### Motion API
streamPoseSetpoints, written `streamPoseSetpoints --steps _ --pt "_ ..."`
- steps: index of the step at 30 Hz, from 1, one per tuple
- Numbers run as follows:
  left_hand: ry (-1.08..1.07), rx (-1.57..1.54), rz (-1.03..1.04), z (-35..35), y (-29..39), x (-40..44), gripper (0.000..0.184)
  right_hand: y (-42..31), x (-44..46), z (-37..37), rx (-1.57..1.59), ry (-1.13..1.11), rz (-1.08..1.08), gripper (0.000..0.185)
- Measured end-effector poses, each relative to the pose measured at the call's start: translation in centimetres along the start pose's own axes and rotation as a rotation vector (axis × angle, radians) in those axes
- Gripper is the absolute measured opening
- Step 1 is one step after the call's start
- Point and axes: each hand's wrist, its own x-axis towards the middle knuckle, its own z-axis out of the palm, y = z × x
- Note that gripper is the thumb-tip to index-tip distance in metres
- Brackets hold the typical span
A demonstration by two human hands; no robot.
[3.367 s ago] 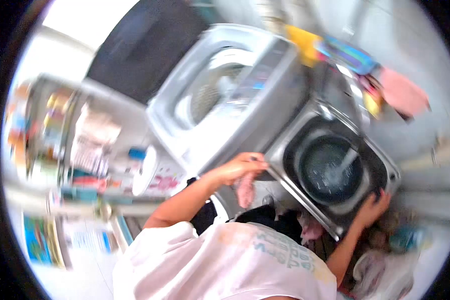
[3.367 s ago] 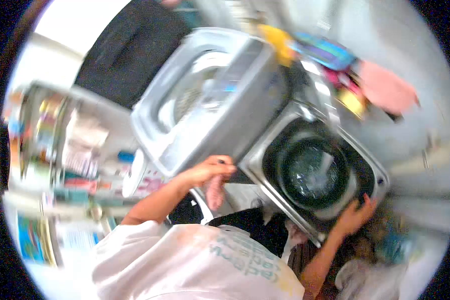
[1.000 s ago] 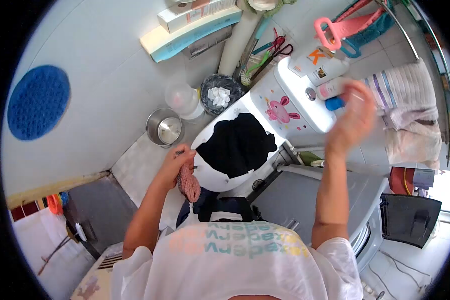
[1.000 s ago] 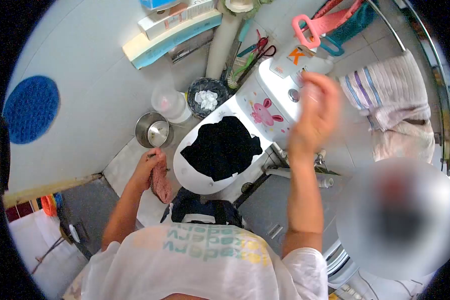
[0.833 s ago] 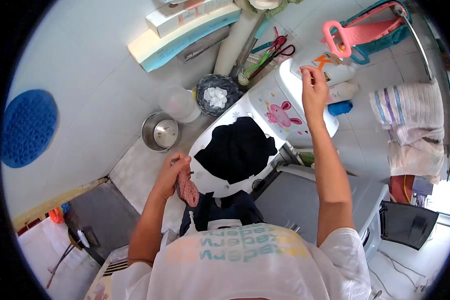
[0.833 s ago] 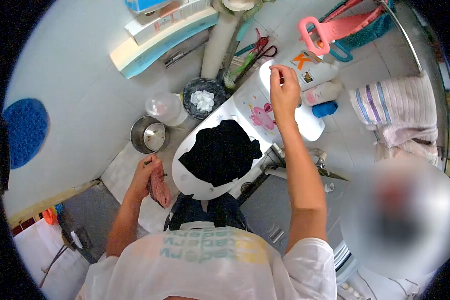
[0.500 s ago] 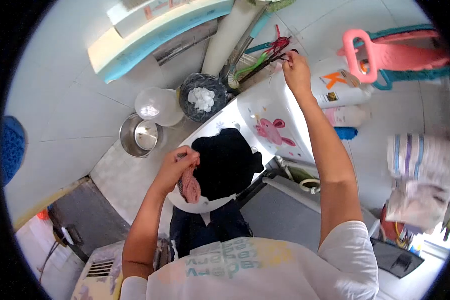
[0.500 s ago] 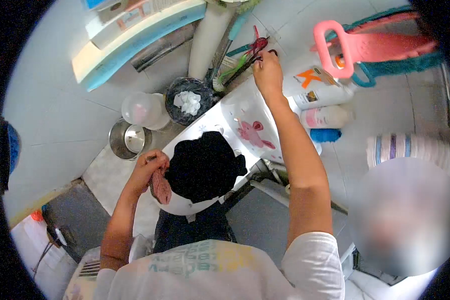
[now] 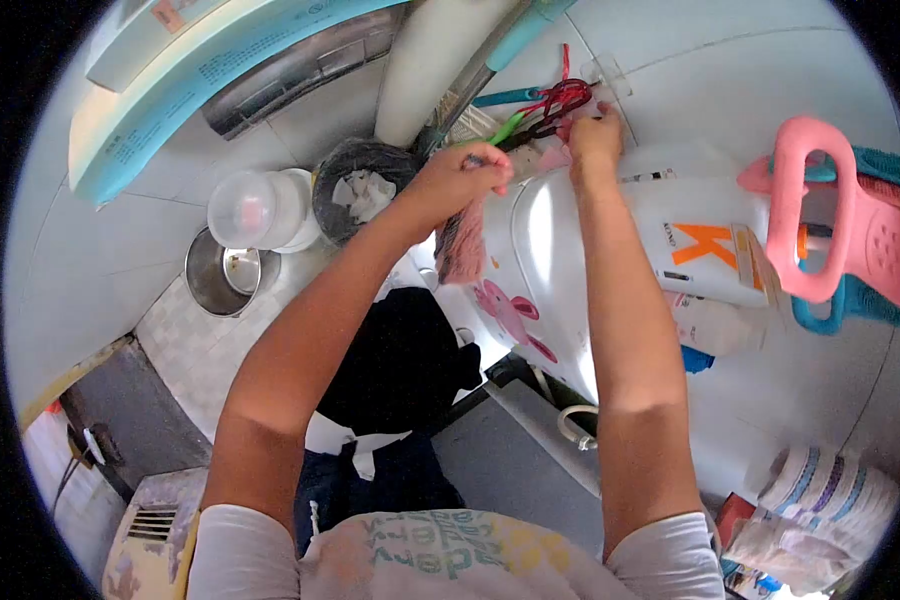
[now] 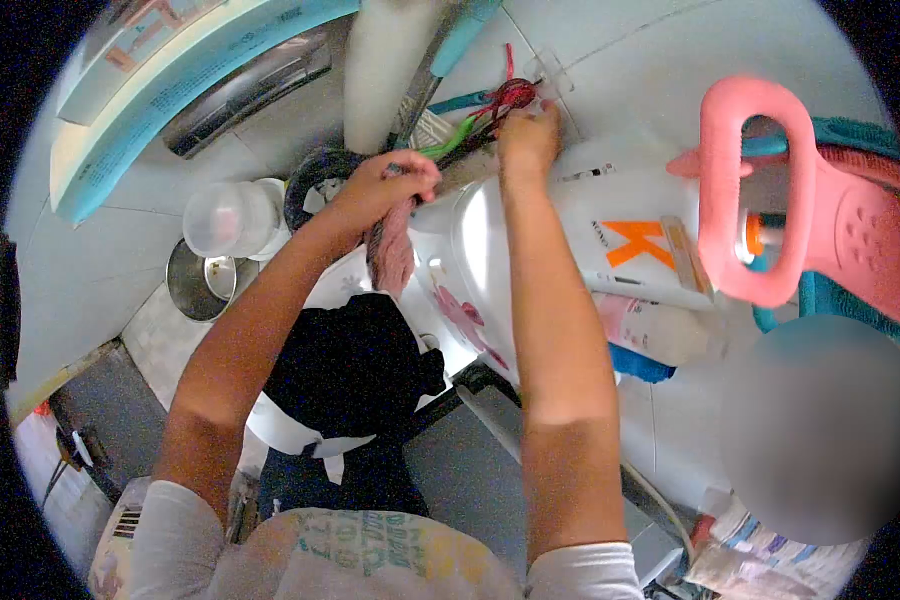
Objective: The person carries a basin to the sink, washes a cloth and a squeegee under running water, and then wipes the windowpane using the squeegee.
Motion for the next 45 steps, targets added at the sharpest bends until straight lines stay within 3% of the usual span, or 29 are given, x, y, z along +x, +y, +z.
streamPoseSetpoints --steps 3,7,13,16,19,22,25,31,34,37,40,45 --pt "0.031 0.013 0.045 0.3 0.0 4.1 0.021 -1.3 -1.1 0.3 0.306 -0.094 0.219 0.033" --pt "0.140 -0.020 0.081 0.6 0.2 7.5 0.023 2.0 0.9 1.8 0.227 -0.030 0.083 0.024" --pt "0.198 0.103 0.144 0.7 -0.6 12.2 0.033 -1.6 -0.7 1.5 0.354 0.135 0.093 0.010" --pt "0.258 0.220 0.226 1.3 -0.2 13.7 0.039 -2.6 -1.0 1.5 0.281 0.223 0.099 0.013" --pt "0.104 0.183 0.161 2.3 0.5 14.6 0.041 -0.1 -0.3 2.5 -0.037 0.382 -0.121 0.015" --pt "0.155 0.358 0.204 2.2 -0.5 16.4 0.038 -1.9 -1.2 2.0 -0.137 0.394 -0.114 0.017" --pt "0.171 0.387 0.250 2.3 0.1 15.7 0.035 -1.4 -0.8 2.1 -0.158 0.379 -0.054 0.019" --pt "0.105 0.377 0.283 1.8 1.1 14.8 0.035 -1.4 -0.8 2.2 -0.021 0.425 -0.175 0.020" --pt "0.061 0.139 0.304 1.7 0.0 15.8 0.038 -1.9 -1.0 1.8 -0.012 0.494 -0.192 0.020" --pt "0.277 -0.032 0.193 1.2 0.0 14.7 0.038 -2.0 -1.6 1.6 0.151 0.437 -0.055 0.019" --pt "0.220 0.099 0.005 -0.2 -1.5 15.2 0.036 -3.4 -2.4 0.8 0.079 0.364 -0.076 0.015" --pt "0.257 0.448 0.176 0.2 -2.7 16.5 0.032 -3.3 -3.7 0.5 0.012 0.301 -0.119 0.009"
